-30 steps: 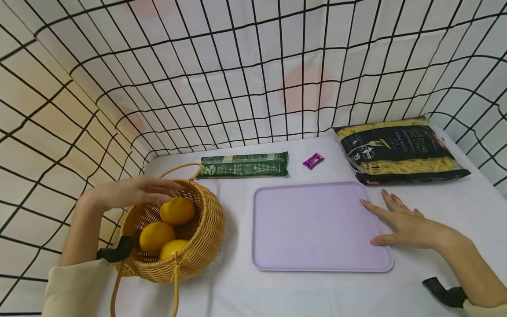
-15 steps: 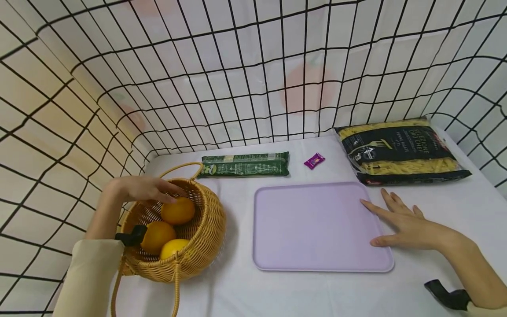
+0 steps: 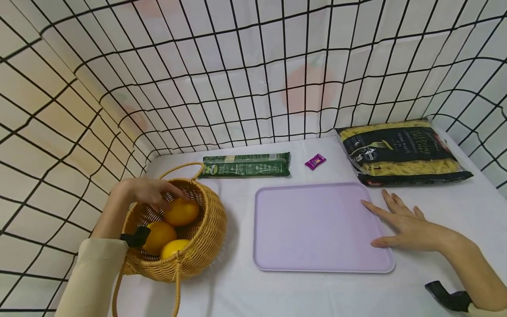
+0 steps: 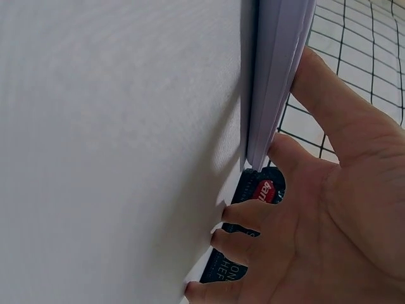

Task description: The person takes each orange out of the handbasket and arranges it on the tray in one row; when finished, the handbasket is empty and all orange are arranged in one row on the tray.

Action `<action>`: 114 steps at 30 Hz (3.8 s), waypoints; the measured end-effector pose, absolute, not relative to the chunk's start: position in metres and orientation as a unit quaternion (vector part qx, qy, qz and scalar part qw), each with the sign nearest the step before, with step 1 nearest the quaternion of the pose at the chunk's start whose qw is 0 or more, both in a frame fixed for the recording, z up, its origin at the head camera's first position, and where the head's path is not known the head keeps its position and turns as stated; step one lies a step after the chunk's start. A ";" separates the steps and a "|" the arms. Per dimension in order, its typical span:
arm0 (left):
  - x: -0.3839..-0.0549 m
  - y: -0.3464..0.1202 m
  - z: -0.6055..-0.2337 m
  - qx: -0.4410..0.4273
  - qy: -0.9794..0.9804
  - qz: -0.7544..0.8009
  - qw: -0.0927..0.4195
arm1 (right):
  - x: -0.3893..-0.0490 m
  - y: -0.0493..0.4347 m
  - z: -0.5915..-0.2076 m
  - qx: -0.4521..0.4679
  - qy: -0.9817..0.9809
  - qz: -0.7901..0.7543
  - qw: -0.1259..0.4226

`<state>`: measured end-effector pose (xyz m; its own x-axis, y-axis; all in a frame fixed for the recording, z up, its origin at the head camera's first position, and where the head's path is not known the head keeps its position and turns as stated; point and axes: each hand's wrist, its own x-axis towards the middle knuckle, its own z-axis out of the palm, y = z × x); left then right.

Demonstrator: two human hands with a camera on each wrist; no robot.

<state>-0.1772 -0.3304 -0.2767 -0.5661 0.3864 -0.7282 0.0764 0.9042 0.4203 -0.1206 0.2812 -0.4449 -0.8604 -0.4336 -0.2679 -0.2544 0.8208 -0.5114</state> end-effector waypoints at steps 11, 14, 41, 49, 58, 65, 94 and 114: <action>-0.182 -0.321 -0.301 0.144 0.834 0.211 0.488 | -0.120 0.281 -0.446 -0.179 0.936 -0.233 0.194; -0.182 -0.321 -0.304 0.118 0.818 0.242 0.508 | -0.120 0.281 -0.446 -0.179 0.936 -0.234 0.194; -0.184 -0.320 -0.312 0.160 0.829 0.241 0.479 | -0.120 0.282 -0.445 -0.185 0.936 -0.234 0.189; -0.184 -0.319 -0.316 0.182 0.842 0.222 0.456 | -0.120 0.282 -0.446 -0.186 0.936 -0.231 0.188; -0.185 -0.320 -0.314 0.160 0.845 0.232 0.453 | -0.119 0.283 -0.445 -0.188 0.936 -0.233 0.185; -0.185 -0.321 -0.316 0.149 0.843 0.235 0.461 | -0.119 0.284 -0.445 -0.187 0.936 -0.233 0.185; -0.138 -0.324 -0.241 0.295 0.848 0.345 0.272 | -0.118 0.285 -0.445 -0.189 0.936 -0.231 0.185; -0.090 -0.228 -0.263 0.150 0.880 0.438 0.105 | -0.121 0.284 -0.445 -0.197 0.932 -0.241 0.187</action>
<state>-0.0904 -0.2278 -0.2629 -0.9331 0.3556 -0.0531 0.1717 0.5706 0.8031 -0.1205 0.2838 -0.4449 -0.8524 -0.4567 -0.2545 -0.2762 0.8066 -0.5226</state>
